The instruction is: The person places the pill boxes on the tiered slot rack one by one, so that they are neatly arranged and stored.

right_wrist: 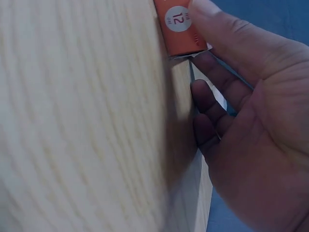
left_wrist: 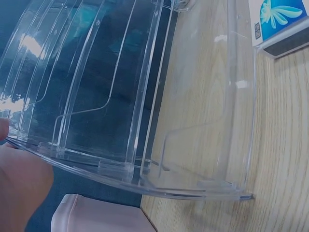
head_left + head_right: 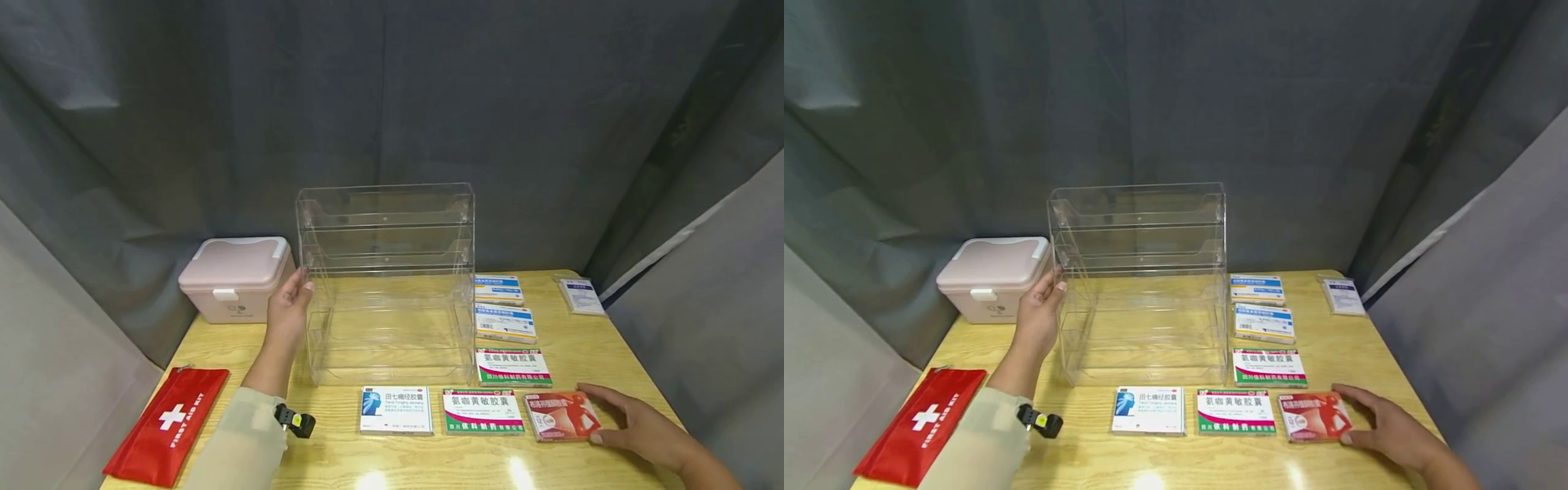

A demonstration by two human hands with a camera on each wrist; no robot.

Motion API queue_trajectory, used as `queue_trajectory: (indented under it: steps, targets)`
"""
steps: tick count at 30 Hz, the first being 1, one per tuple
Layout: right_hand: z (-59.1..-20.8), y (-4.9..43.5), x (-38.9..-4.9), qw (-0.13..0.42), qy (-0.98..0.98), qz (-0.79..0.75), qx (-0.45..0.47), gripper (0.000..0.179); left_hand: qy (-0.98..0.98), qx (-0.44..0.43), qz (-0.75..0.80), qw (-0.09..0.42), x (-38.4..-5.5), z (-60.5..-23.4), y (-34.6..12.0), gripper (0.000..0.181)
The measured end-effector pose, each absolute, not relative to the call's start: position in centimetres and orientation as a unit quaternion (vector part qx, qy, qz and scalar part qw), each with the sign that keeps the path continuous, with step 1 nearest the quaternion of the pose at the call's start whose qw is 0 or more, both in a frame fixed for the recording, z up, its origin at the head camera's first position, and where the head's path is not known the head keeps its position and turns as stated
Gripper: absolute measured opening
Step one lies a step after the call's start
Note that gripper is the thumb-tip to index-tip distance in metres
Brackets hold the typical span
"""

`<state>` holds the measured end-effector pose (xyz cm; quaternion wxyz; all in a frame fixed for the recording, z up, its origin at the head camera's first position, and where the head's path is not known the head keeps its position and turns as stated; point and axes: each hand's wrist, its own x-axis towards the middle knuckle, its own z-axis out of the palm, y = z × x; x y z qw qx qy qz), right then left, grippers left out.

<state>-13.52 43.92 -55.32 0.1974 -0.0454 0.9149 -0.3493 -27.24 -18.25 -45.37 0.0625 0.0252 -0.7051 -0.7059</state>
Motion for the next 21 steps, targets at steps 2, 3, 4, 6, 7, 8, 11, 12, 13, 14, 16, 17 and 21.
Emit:
queue_trajectory:
  steps: [2, 3, 4, 6, 7, 8, 11, 12, 13, 14, 16, 17, 21]
  targets:
    - [-55.3, 44.2, -13.5, 0.200, 0.911, -0.358, -0.053, 0.091, -0.704, 0.020, -0.707, 0.063, -27.3, -45.4, -18.2, 0.056]
    - [-55.3, 44.3, -13.5, 0.200, 0.909, -0.362, -0.060, 0.091, -0.702, 0.018, -0.709, 0.064, -27.3, -45.4, -18.2, 0.057]
    - [-55.2, 44.4, -13.5, 0.202, 0.907, -0.364, -0.061, 0.090, -0.701, 0.016, -0.710, 0.065, -27.4, -45.4, -18.2, 0.056]
    - [-55.1, 44.6, -13.5, 0.206, 0.903, -0.371, -0.064, 0.089, -0.701, 0.015, -0.710, 0.066, -27.3, -45.4, -18.2, 0.056]
    - [-55.0, 44.6, -13.4, 0.207, 0.900, -0.378, -0.070, 0.087, -0.701, 0.015, -0.710, 0.066, -27.3, -45.4, -18.2, 0.056]
    - [-55.0, 44.7, -13.4, 0.208, 0.898, -0.381, -0.073, 0.086, -0.702, 0.013, -0.709, 0.066, -27.3, -45.4, -18.2, 0.056]
    - [-55.1, 44.9, -13.4, 0.215, 0.887, -0.402, -0.072, 0.083, -0.705, 0.011, -0.707, 0.063, -27.3, -45.4, -18.2, 0.056]
    - [-55.1, 44.9, -13.4, 0.215, 0.884, -0.408, -0.071, 0.081, -0.705, 0.010, -0.706, 0.063, -27.3, -45.4, -18.3, 0.056]
    - [-55.2, 45.0, -13.4, 0.214, 0.882, -0.416, -0.061, 0.080, -0.705, 0.009, -0.706, 0.061, -27.3, -45.5, -18.3, 0.056]
    - [-55.4, 45.1, -13.4, 0.214, 0.879, -0.424, -0.052, 0.078, -0.705, 0.007, -0.707, 0.061, -27.3, -45.5, -18.4, 0.056]
    - [-55.6, 45.2, -13.5, 0.208, 0.875, -0.437, -0.027, 0.073, -0.703, 0.007, -0.709, 0.060, -27.3, -45.6, -18.4, 0.056]
    - [-55.8, 45.2, -13.5, 0.202, 0.875, -0.440, -0.012, 0.071, -0.701, 0.007, -0.710, 0.061, -27.4, -45.6, -18.4, 0.056]
    - [-56.4, 45.6, -13.5, 0.190, 0.864, -0.465, 0.043, 0.069, -0.697, 0.007, -0.715, 0.063, -27.5, -45.8, -18.3, 0.056]
